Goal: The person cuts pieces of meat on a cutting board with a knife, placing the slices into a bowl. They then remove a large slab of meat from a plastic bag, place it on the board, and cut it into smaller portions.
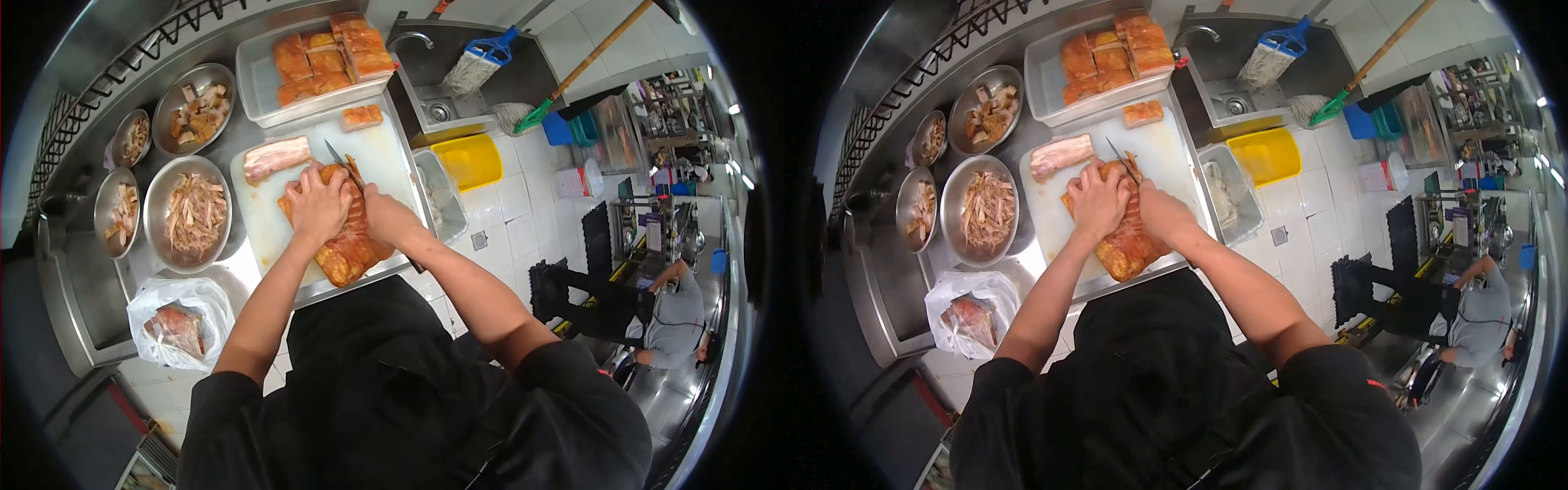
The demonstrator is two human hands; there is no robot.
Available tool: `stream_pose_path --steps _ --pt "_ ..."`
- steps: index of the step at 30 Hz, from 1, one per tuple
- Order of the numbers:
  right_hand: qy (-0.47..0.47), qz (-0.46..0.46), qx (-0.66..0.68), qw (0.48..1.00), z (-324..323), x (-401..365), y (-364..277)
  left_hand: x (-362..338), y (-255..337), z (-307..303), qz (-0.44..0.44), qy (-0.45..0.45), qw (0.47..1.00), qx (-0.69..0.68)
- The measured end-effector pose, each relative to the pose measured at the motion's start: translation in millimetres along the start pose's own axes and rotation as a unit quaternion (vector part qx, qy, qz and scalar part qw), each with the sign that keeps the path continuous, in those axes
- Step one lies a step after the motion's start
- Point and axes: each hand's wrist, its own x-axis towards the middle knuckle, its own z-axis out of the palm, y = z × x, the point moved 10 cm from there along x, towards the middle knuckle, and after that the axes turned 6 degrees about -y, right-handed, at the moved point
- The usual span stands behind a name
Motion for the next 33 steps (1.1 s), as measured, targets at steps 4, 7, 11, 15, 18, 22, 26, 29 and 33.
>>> stream_pose_path --steps 4,7,11,15,18,22,26,29,33 --pt "-0.004 0.006 0.009 1.000 6 -23 10 1 -1 -1 -0.007 0.007 1.000 0.009" --pt "-0.005 0.003 0.014 1.000 4 -10 10 0 4 -1 -0.004 0.016 1.000 0.015" --pt "-0.016 0.009 -0.001 1.000 2 -19 4 -6 5 -1 0.001 0.020 1.000 0.022" --pt "-0.009 -0.001 0.011 1.000 13 -23 17 1 2 -1 -0.020 0.004 1.000 0.021" --pt "0.005 -0.018 0.029 0.999 12 -22 16 1 2 -3 -0.011 0.023 0.999 0.034" --pt "-0.018 0.013 0.043 0.999 19 -46 32 1 1 1 -0.018 0.017 0.999 0.026" --pt "0.024 -0.035 0.051 0.998 20 -42 31 2 0 0 -0.027 0.023 0.999 0.024" --pt "0.019 -0.034 0.055 0.998 32 -56 38 1 -2 2 -0.033 0.016 0.999 0.040" --pt "0.037 -0.049 0.043 0.997 44 -46 49 3 -4 -1 -0.030 0.015 0.999 0.037"
